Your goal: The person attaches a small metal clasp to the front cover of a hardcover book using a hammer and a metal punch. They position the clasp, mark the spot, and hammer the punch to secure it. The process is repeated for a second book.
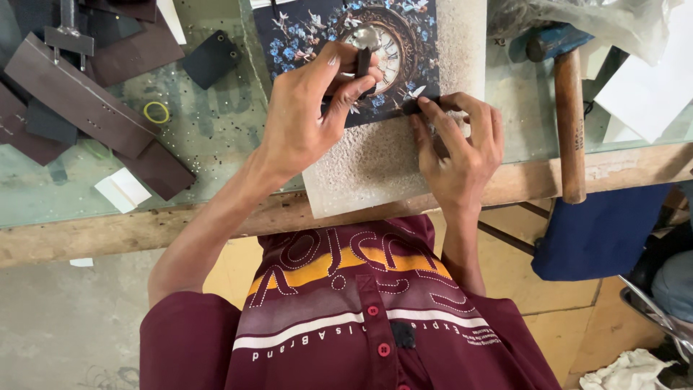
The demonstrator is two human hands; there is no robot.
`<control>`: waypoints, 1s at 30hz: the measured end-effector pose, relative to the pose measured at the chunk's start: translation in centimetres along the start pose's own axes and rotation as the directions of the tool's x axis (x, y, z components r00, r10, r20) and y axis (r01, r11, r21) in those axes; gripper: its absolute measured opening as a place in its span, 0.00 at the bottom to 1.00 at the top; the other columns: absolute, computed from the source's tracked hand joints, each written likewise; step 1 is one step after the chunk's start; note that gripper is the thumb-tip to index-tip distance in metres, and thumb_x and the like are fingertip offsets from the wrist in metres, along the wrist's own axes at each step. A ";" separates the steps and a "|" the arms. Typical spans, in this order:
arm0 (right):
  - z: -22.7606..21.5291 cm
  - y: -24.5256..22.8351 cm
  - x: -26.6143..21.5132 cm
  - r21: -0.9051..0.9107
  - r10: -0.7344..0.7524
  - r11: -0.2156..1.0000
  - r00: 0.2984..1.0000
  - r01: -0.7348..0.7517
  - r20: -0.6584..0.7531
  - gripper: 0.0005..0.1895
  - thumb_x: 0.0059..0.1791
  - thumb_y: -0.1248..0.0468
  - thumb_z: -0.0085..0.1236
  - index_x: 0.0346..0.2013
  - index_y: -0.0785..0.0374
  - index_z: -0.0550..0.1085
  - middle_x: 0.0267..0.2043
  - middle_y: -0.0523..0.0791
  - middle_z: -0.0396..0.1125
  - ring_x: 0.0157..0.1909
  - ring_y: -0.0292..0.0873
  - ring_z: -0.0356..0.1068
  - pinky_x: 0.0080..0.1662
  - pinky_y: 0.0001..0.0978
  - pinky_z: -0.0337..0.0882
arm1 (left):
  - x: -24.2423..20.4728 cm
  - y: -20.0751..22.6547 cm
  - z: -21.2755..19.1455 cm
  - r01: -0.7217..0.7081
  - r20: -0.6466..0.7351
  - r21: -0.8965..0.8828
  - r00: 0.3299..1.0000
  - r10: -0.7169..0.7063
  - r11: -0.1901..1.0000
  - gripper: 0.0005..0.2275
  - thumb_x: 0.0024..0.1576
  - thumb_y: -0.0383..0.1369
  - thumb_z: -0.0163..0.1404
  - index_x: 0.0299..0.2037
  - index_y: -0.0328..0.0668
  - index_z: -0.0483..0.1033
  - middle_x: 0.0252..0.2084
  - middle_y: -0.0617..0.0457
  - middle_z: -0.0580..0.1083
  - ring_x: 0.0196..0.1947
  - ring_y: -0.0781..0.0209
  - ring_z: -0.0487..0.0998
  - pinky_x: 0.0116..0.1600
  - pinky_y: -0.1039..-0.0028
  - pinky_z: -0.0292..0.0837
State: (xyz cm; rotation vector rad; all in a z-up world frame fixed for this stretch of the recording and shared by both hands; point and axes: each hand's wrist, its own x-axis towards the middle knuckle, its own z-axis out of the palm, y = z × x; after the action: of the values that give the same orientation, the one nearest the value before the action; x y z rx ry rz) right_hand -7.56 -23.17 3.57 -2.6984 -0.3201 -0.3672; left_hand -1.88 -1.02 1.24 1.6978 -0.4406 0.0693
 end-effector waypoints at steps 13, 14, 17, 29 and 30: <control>0.1 0.2 -0.1 0.005 0.003 1.000 1.000 -0.003 0.008 0.15 0.51 0.69 0.73 0.52 0.57 0.82 0.51 0.44 0.69 0.51 0.46 0.69 0.52 0.39 0.68 | -0.1 -0.2 0.1 -0.015 -0.005 0.016 1.000 0.015 1.000 0.07 0.67 0.17 0.52 0.53 0.28 0.71 0.49 0.46 0.80 0.51 0.56 0.85 0.55 0.74 0.84; 0.1 0.2 -0.1 0.008 0.003 1.000 1.000 -0.003 0.006 0.15 0.51 0.69 0.73 0.52 0.57 0.82 0.51 0.43 0.70 0.51 0.46 0.69 0.52 0.39 0.68 | -0.1 -0.1 0.1 -0.019 -0.006 0.016 1.000 0.019 1.000 0.07 0.67 0.16 0.51 0.53 0.28 0.71 0.49 0.46 0.80 0.52 0.56 0.85 0.55 0.74 0.84; 0.2 0.4 -0.2 0.005 -0.001 1.000 1.000 0.001 0.005 0.15 0.51 0.69 0.72 0.52 0.57 0.82 0.51 0.44 0.70 0.51 0.45 0.69 0.52 0.38 0.69 | -0.1 -0.1 0.0 -0.029 -0.007 0.014 1.000 0.029 0.999 0.07 0.67 0.16 0.51 0.53 0.29 0.71 0.50 0.46 0.79 0.52 0.57 0.85 0.55 0.74 0.84; 0.0 0.2 0.0 0.010 0.005 1.000 1.000 -0.006 0.008 0.16 0.50 0.69 0.72 0.52 0.57 0.81 0.51 0.44 0.69 0.51 0.46 0.69 0.51 0.38 0.68 | -0.3 -0.3 0.4 -0.016 -0.018 0.017 1.000 0.017 1.000 0.06 0.68 0.17 0.51 0.53 0.29 0.71 0.49 0.46 0.80 0.52 0.57 0.85 0.54 0.75 0.80; 0.0 0.2 0.1 0.012 0.006 1.000 1.000 -0.007 0.007 0.16 0.50 0.69 0.73 0.52 0.57 0.81 0.51 0.44 0.69 0.51 0.46 0.69 0.51 0.38 0.68 | -0.3 -0.3 0.4 -0.022 -0.020 0.021 1.000 0.022 1.000 0.06 0.68 0.17 0.51 0.53 0.29 0.71 0.49 0.46 0.80 0.52 0.57 0.85 0.55 0.75 0.80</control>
State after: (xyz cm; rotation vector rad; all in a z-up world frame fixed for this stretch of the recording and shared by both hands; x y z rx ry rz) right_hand -7.45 -23.34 3.51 -2.6892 -0.3144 -0.3535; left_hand -2.10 -1.27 0.81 1.7115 -0.4451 0.1070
